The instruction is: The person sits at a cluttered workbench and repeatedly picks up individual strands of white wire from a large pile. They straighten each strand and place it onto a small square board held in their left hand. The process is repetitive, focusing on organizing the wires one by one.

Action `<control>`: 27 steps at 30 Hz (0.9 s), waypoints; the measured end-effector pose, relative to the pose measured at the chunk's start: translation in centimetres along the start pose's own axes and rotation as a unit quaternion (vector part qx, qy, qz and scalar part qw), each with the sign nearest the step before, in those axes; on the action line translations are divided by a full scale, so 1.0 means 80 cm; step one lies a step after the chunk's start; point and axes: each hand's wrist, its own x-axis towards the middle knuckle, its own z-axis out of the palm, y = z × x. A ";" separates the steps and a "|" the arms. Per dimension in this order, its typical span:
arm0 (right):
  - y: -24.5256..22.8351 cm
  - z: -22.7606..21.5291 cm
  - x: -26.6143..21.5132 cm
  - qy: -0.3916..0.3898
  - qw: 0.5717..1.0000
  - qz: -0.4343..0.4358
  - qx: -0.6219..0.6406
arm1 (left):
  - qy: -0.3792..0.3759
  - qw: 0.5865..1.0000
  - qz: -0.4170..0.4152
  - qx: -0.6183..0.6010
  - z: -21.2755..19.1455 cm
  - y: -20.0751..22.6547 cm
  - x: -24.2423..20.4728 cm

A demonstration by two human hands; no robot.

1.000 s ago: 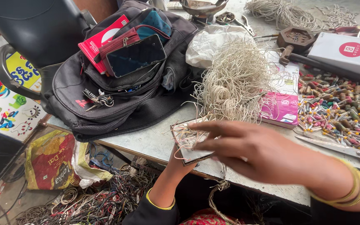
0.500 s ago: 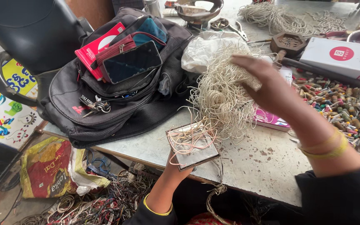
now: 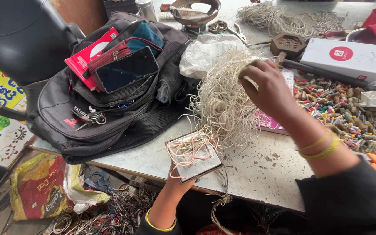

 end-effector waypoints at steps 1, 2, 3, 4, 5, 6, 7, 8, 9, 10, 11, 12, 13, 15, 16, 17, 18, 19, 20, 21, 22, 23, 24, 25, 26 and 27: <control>0.002 0.014 0.000 0.038 0.998 -0.015 0.037 | -0.002 1.000 -0.016 -0.011 0.000 -0.001 -0.001; 0.006 0.024 0.000 0.076 0.994 -0.030 0.074 | -0.005 0.999 -0.031 -0.021 0.001 -0.003 -0.004; 0.011 0.033 -0.002 0.078 0.993 -0.028 0.086 | -0.008 0.998 -0.047 -0.031 0.001 -0.006 -0.005; 0.015 0.041 -0.003 0.079 0.992 -0.027 0.098 | -0.010 0.990 -0.080 -0.115 0.001 -0.009 -0.006; 0.019 0.048 -0.003 0.081 0.990 -0.025 0.110 | -0.013 0.974 -0.113 -0.197 0.002 -0.014 -0.007; 0.022 0.052 0.000 0.077 0.990 -0.012 0.114 | -0.016 0.949 -0.146 -0.278 0.003 -0.019 -0.007; 0.026 0.055 0.004 0.073 0.991 0.002 0.116 | -0.018 0.917 -0.177 -0.357 0.006 -0.024 -0.006; 0.028 0.058 0.008 0.069 0.990 0.015 0.119 | -0.023 0.887 -0.200 -0.416 0.008 -0.027 -0.007; 0.028 0.061 0.010 0.064 0.992 0.024 0.108 | -0.024 0.865 -0.219 -0.452 0.009 -0.030 -0.007; 0.026 0.063 0.013 0.058 0.993 0.033 0.097 | -0.028 0.900 -0.187 -0.392 0.010 -0.031 -0.007; 0.026 0.064 0.015 0.053 0.994 0.043 0.086 | -0.032 0.935 -0.154 -0.319 0.011 -0.032 -0.006; 0.025 0.064 0.016 0.040 0.995 0.060 0.074 | -0.031 0.968 -0.112 -0.224 0.013 -0.031 -0.003; 0.024 0.065 0.016 0.027 0.995 0.077 0.063 | -0.031 0.976 -0.094 -0.195 0.013 -0.030 -0.001; 0.024 0.065 0.016 0.015 0.994 0.096 0.058 | -0.028 0.989 -0.062 -0.128 0.012 -0.027 0.002; 0.025 0.065 0.014 0.017 0.993 0.097 0.063 | -0.027 0.991 -0.057 -0.116 0.012 -0.024 0.002; 0.025 0.065 0.013 0.018 0.993 0.097 0.071 | -0.026 0.993 -0.051 -0.098 0.008 -0.021 0.001; 0.028 0.063 0.012 0.030 0.986 0.115 0.113 | -0.025 0.995 -0.046 -0.080 0.006 -0.018 0.000; 0.032 0.059 0.012 0.041 0.978 0.132 0.154 | -0.024 0.996 -0.043 -0.070 0.003 -0.016 -0.001; 0.036 0.055 0.011 0.051 0.968 0.149 0.194 | -0.022 0.997 -0.040 -0.059 0.001 -0.013 -0.003; 0.039 0.050 0.010 0.054 0.966 0.152 0.200 | -0.018 0.998 -0.036 -0.051 -0.001 -0.011 -0.003; 0.043 0.045 0.008 0.058 0.964 0.155 0.207 | -0.018 0.998 -0.034 -0.043 -0.002 -0.010 -0.003; 0.046 0.040 0.004 0.061 0.962 0.159 0.212 | -0.018 0.999 -0.031 -0.039 -0.002 -0.009 -0.003; 0.049 0.035 0.001 0.062 0.965 0.136 0.217 | -0.018 0.999 -0.030 -0.033 -0.002 -0.008 -0.003; 0.052 0.031 -0.002 0.062 0.967 0.114 0.221 | -0.018 0.999 -0.026 -0.030 -0.001 -0.008 -0.004; 0.053 0.028 -0.005 0.063 0.968 0.092 0.225 | -0.018 0.999 -0.025 -0.029 0.000 -0.008 -0.004; 0.055 0.026 -0.006 0.046 0.972 0.075 0.216 | -0.018 0.999 -0.023 -0.025 -0.001 -0.007 -0.003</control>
